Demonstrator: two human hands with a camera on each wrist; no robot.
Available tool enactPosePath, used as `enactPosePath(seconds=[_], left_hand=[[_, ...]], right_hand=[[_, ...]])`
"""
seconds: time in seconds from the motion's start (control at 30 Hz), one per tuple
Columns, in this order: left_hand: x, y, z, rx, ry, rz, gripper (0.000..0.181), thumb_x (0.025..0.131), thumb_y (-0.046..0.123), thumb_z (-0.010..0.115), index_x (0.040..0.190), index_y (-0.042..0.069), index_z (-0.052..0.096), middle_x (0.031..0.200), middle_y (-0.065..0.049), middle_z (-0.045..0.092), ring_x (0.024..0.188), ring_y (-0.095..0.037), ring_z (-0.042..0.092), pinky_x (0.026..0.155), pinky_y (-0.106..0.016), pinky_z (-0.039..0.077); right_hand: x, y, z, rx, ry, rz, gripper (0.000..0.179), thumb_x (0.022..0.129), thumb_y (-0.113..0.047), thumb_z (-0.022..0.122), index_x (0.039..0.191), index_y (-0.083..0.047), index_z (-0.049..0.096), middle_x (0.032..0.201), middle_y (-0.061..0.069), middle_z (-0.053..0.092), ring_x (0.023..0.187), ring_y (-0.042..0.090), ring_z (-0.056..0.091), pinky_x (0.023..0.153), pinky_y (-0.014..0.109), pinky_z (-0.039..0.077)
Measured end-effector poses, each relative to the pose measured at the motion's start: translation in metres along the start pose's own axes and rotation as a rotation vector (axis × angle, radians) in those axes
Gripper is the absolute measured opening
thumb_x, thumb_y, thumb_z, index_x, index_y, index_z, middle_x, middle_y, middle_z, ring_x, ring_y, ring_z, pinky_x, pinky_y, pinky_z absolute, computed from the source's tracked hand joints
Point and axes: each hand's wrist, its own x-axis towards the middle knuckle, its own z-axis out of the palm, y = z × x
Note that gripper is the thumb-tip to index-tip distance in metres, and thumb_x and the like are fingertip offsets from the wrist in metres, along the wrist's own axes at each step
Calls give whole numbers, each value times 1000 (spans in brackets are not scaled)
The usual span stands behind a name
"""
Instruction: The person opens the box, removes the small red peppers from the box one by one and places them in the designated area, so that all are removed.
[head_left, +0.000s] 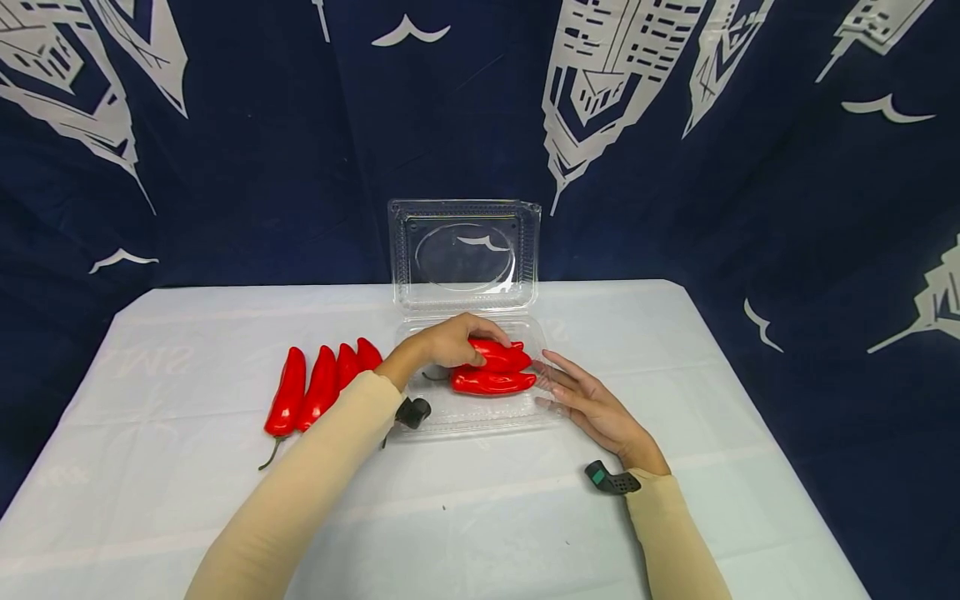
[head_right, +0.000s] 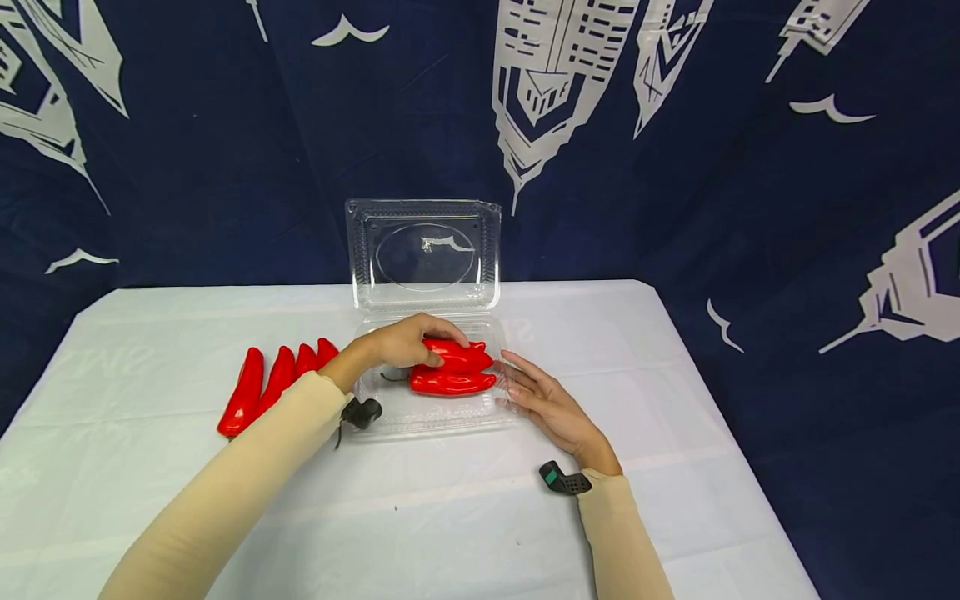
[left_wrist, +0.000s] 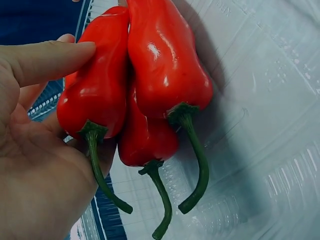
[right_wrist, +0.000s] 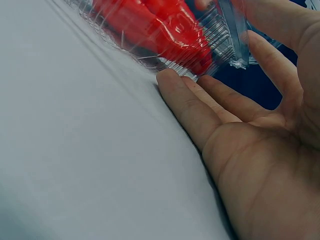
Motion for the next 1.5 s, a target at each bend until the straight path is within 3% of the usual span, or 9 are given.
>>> enactPosePath(seconds=[0.3,0.57,0.9,1.5], left_hand=[[-2,1,2,14,17,-7,45,88,-9,62,128,9,67,139,-12,60,121,-26,57,102,-34,49],[-7,2,0,-7,47,-26,47,85,-11,62,127,9,68,136,-13,61,119,-28,57,98,-34,51],[-14,3,-6,-1,103,-43,44,87,-7,65,127,12,68,139,-8,59,135,-32,47,104,-41,50],[-34,8,-15,-41,160,-4,44,87,-3,63,128,12,66,137,-8,58,122,-32,52,95,-36,54]], right_hand=[[-1,2,-1,-6,-15,-13,65,104,-7,50,161,-11,18,165,23,16,139,12,46,106,31,48],[-1,2,-2,-11,-17,-23,64,104,-6,49,160,-10,18,165,23,17,139,12,46,106,31,48],[-1,3,-4,-21,-30,-42,63,105,-5,47,160,-8,17,164,24,18,139,13,45,106,32,48],[0,4,-3,-28,-14,-22,65,104,-7,50,160,-9,17,164,21,21,139,12,46,106,32,48]])
